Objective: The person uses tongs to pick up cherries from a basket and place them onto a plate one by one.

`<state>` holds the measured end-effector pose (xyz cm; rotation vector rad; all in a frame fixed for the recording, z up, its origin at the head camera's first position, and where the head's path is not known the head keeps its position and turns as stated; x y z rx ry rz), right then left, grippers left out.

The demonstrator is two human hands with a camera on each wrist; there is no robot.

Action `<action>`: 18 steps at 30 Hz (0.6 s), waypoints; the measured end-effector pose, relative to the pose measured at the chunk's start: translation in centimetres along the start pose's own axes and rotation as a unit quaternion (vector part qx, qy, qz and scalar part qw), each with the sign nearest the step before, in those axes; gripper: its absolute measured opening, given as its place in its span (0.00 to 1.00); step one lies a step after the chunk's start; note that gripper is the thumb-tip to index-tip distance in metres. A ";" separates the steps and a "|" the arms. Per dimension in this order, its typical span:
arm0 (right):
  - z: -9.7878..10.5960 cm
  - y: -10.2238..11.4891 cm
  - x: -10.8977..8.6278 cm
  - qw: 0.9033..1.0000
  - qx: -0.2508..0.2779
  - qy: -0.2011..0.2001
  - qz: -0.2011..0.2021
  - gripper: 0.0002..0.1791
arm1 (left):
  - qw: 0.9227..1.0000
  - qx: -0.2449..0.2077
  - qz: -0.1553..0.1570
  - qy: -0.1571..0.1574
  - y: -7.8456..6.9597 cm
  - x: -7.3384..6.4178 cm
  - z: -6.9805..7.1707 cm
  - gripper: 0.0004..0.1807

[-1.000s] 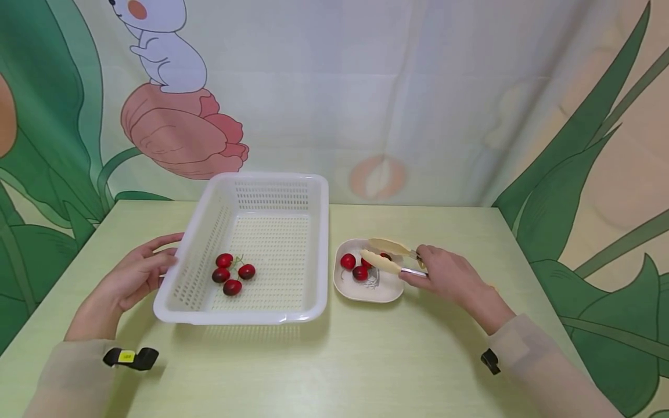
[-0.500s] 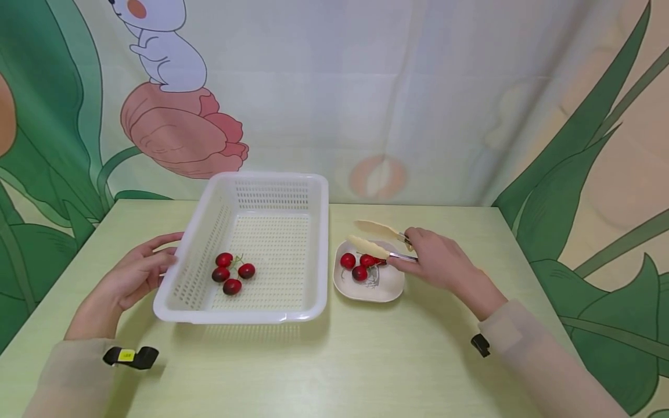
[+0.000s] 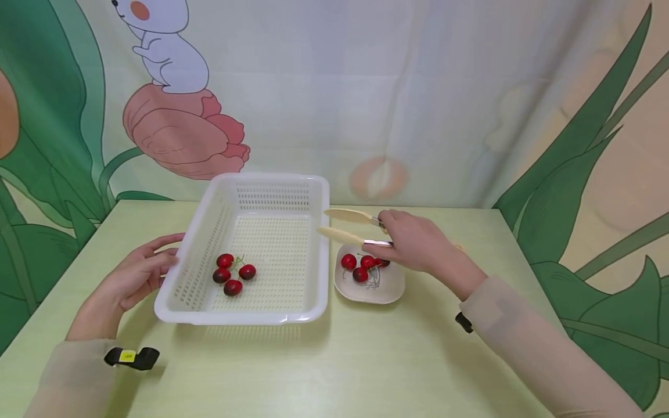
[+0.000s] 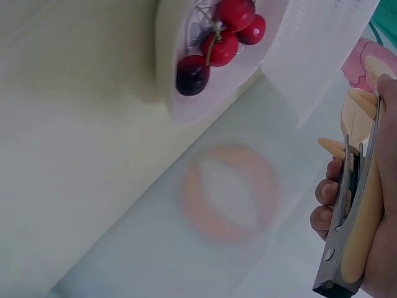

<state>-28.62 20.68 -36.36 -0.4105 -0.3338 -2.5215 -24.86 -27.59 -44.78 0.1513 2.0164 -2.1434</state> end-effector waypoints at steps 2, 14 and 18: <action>0.0 0.7 0.6 1.000 -0.005 0.003 0.011 0.30 | 1.000 -0.003 0.001 0.001 0.0 0.1 0.0 0.34; -1.4 4.8 3.6 0.995 -0.026 0.017 0.100 0.32 | 1.000 -0.014 0.005 0.002 0.1 0.0 0.0 0.34; -2.0 6.0 4.8 0.992 -0.045 0.035 0.111 0.33 | 1.000 -0.019 0.009 0.003 0.2 0.2 0.1 0.35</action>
Point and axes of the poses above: each hand's wrist, its own x-axis towards the middle knuckle, its own z-axis out of the back of the hand, y = z × x, the point moved 5 cm from there along x, towards the middle knuckle, and after that the axes turned 14 degrees about -y, right-handed, at the moved point
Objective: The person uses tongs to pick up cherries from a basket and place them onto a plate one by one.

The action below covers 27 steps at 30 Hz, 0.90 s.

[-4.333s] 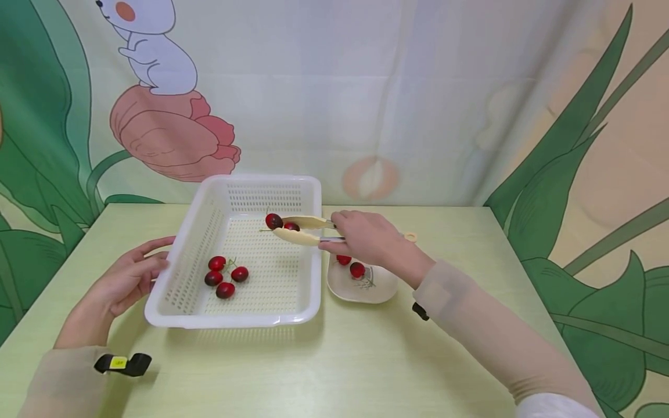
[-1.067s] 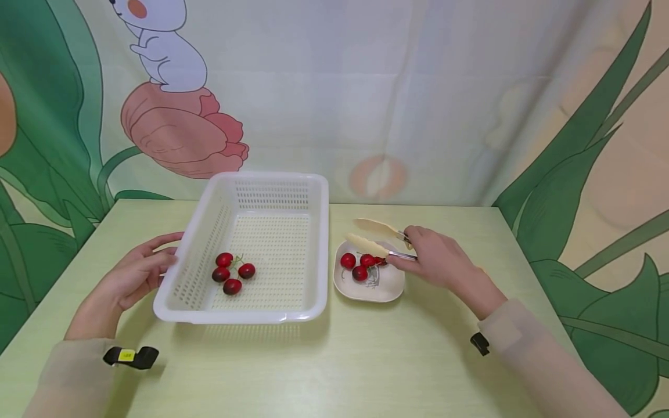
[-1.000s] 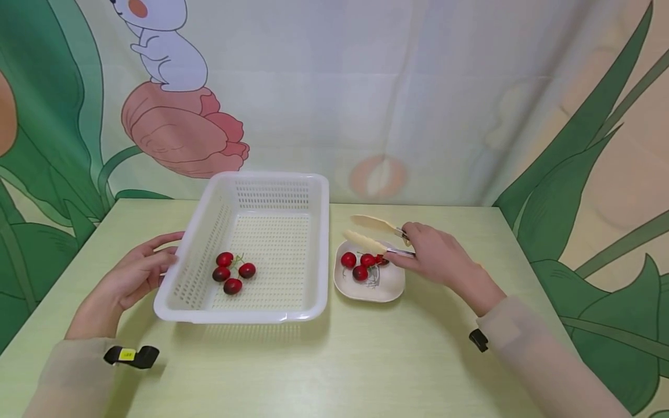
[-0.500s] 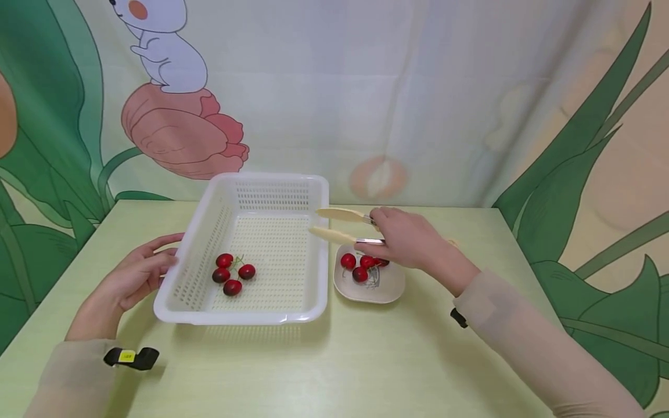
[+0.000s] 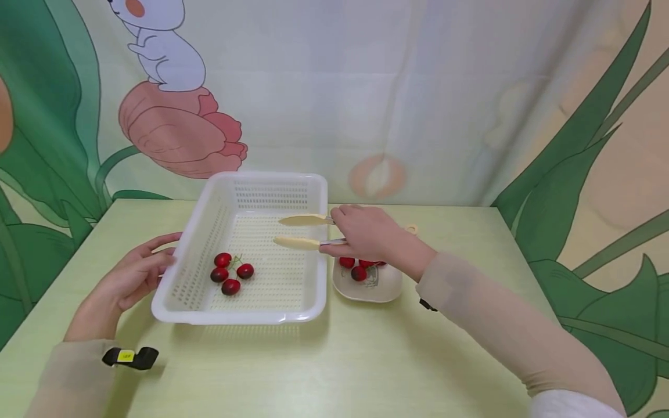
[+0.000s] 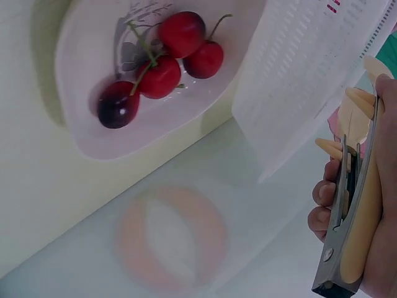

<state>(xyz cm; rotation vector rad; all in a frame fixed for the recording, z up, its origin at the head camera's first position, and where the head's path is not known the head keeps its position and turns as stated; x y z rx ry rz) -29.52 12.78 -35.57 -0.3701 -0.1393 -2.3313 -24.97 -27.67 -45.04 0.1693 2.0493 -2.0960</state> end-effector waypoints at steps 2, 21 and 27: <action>-0.2 0.5 0.8 1.000 -0.006 0.010 0.008 0.33 | 1.000 -0.001 0.002 0.000 0.0 0.0 0.1 0.34; -2.8 4.8 5.2 0.994 -0.056 0.061 0.075 0.35 | 1.000 -0.027 0.006 0.011 -0.2 -0.1 -0.2 0.32; -3.8 5.6 5.6 0.992 -0.054 0.086 0.070 0.37 | 0.999 -0.037 0.005 0.018 -0.1 -0.1 -0.3 0.30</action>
Point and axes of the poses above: each hand's wrist, its own x-axis towards the middle knuckle, its own z-axis out of the back of the hand, y = z × x, the point moved 5 cm from there along x, towards the middle knuckle, and after that the axes turned 14 degrees about -y, right-handed, at the moved point
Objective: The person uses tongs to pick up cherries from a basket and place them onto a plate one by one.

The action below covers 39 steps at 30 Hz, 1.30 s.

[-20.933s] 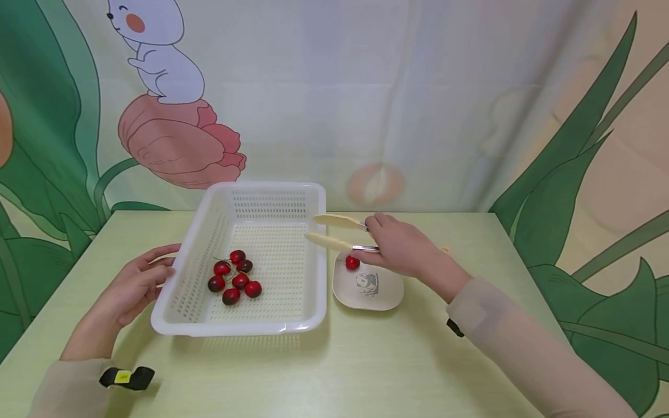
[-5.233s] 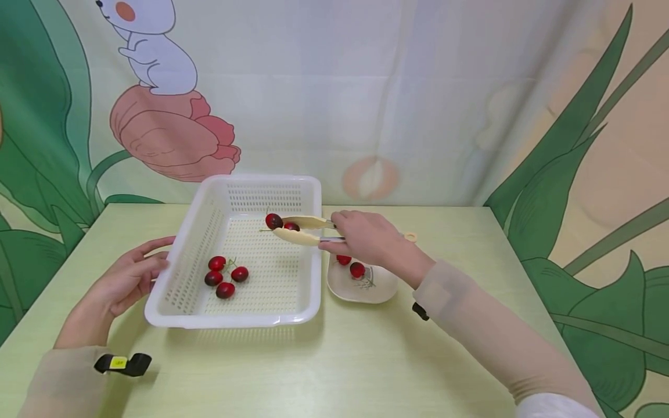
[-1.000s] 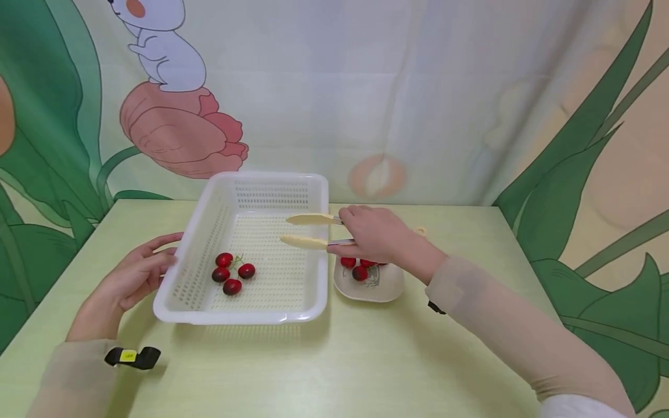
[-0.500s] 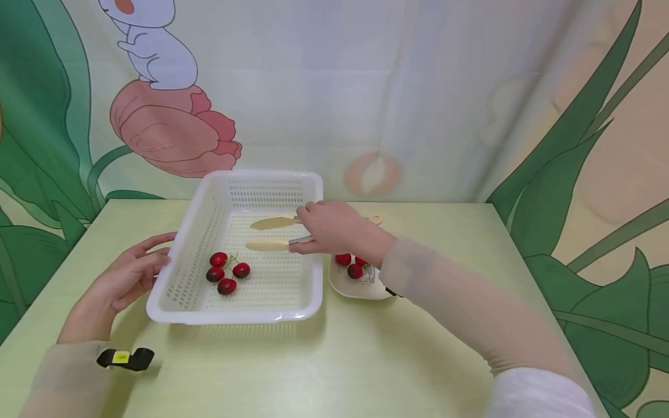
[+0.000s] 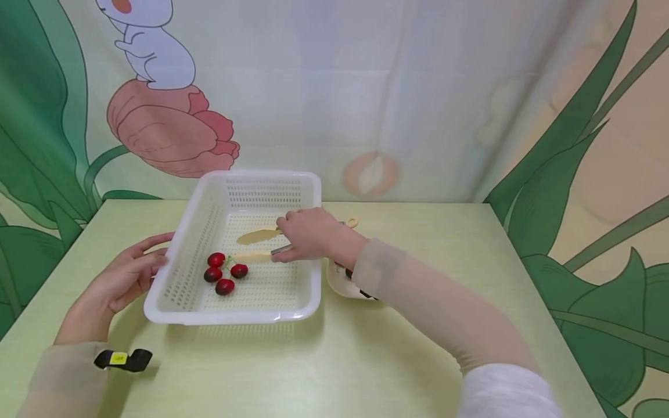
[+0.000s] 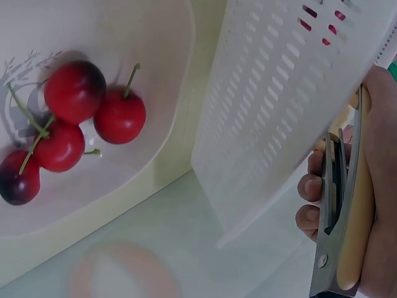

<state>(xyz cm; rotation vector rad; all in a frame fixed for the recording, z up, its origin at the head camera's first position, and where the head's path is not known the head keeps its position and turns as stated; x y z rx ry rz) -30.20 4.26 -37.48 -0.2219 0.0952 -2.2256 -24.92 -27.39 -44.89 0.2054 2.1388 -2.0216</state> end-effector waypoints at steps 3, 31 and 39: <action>-0.4 0.6 0.2 1.000 -0.008 0.011 0.007 0.38 | 1.000 -0.001 0.000 0.001 0.0 0.0 0.1 0.31; -3.0 2.9 1.0 0.998 -0.060 0.022 0.022 0.35 | 1.000 0.002 -0.002 -0.002 0.2 0.1 0.1 0.31; -3.0 2.7 1.0 0.998 -0.049 0.025 0.007 0.35 | 1.000 0.003 -0.007 0.001 0.1 0.1 0.0 0.29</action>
Point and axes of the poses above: each hand's wrist, its own x-axis towards the middle knuckle, its own z-axis out of the back of the hand, y = z × x, the point moved 5 cm from there along x, towards the middle knuckle, and after that the axes turned 14 degrees about -y, right-handed, at the moved point
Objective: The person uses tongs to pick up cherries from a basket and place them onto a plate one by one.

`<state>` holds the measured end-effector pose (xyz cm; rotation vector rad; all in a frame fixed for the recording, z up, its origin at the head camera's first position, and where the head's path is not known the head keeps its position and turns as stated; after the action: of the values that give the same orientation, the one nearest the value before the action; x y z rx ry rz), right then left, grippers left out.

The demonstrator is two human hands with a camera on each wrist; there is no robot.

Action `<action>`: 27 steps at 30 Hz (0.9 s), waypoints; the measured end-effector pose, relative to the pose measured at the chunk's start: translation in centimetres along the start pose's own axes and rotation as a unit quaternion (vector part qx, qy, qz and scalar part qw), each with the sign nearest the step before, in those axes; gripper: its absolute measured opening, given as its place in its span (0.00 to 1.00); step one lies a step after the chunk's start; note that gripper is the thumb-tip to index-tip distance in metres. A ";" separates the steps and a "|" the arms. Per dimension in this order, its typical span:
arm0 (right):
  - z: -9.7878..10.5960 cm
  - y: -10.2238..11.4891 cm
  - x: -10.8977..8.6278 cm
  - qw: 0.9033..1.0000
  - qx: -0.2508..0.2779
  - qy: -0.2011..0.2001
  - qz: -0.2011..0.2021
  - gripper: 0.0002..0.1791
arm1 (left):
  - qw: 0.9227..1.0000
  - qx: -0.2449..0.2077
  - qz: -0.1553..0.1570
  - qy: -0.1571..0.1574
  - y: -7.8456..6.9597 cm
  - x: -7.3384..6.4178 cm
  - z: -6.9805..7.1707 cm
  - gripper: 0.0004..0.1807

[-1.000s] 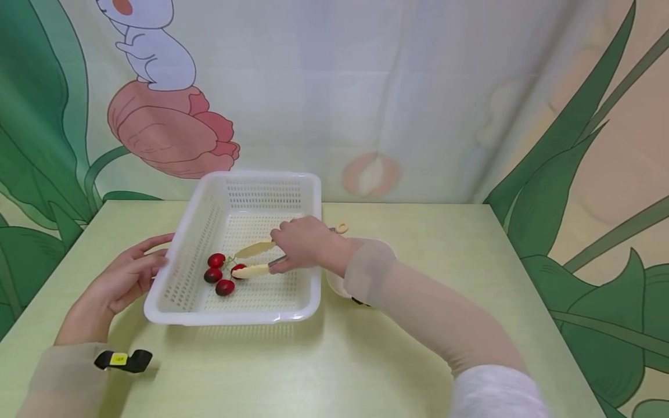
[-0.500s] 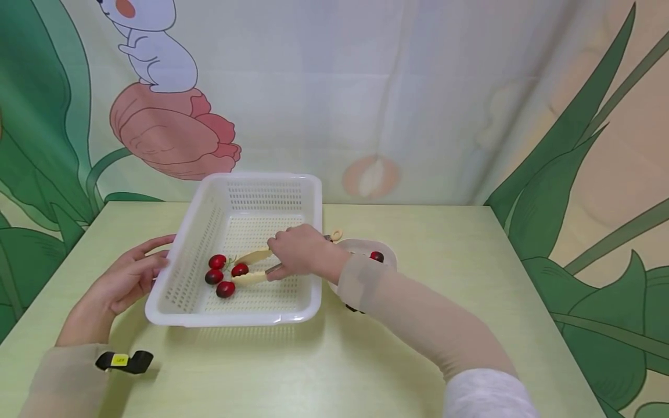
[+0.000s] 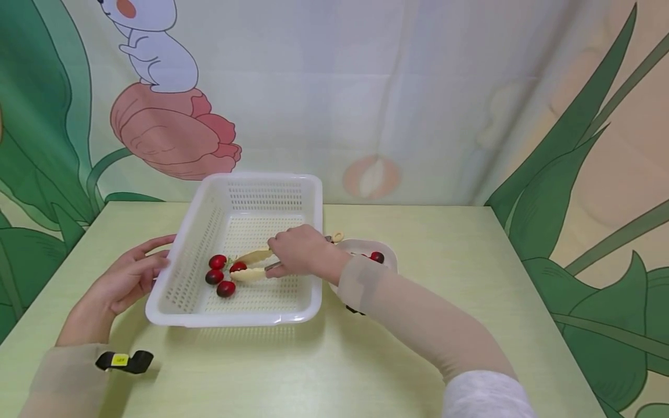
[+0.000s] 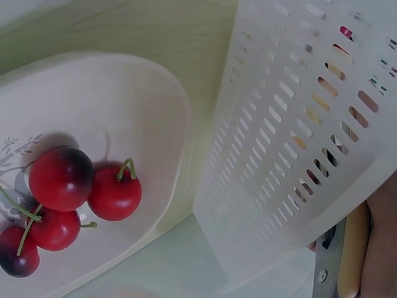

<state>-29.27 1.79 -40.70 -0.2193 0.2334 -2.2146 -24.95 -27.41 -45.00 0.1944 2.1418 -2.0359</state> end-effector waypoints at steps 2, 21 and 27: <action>0.0 -0.1 -0.1 1.000 0.000 0.001 -0.003 0.35 | 1.000 0.002 0.001 -0.001 0.0 0.0 -0.1 0.30; 1.1 -2.3 -1.2 0.998 0.040 -0.044 -0.018 0.34 | 1.000 -0.007 0.010 -0.007 -0.1 -0.1 0.0 0.31; 1.5 -2.9 -2.0 0.996 0.057 -0.058 -0.023 0.33 | 1.000 -0.010 0.007 -0.003 0.0 -0.1 0.0 0.30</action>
<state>-29.90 5.03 -38.64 -0.2924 0.0371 -2.2436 -24.88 -27.38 -44.95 0.1991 2.1502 -2.0034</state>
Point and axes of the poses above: each hand's wrist, its own x-axis towards the middle knuckle, its own z-axis out of the back of the hand, y = z × x, the point moved 5 cm from there along x, towards the middle knuckle, and after that the axes turned 14 degrees about -y, right-handed, at the moved point
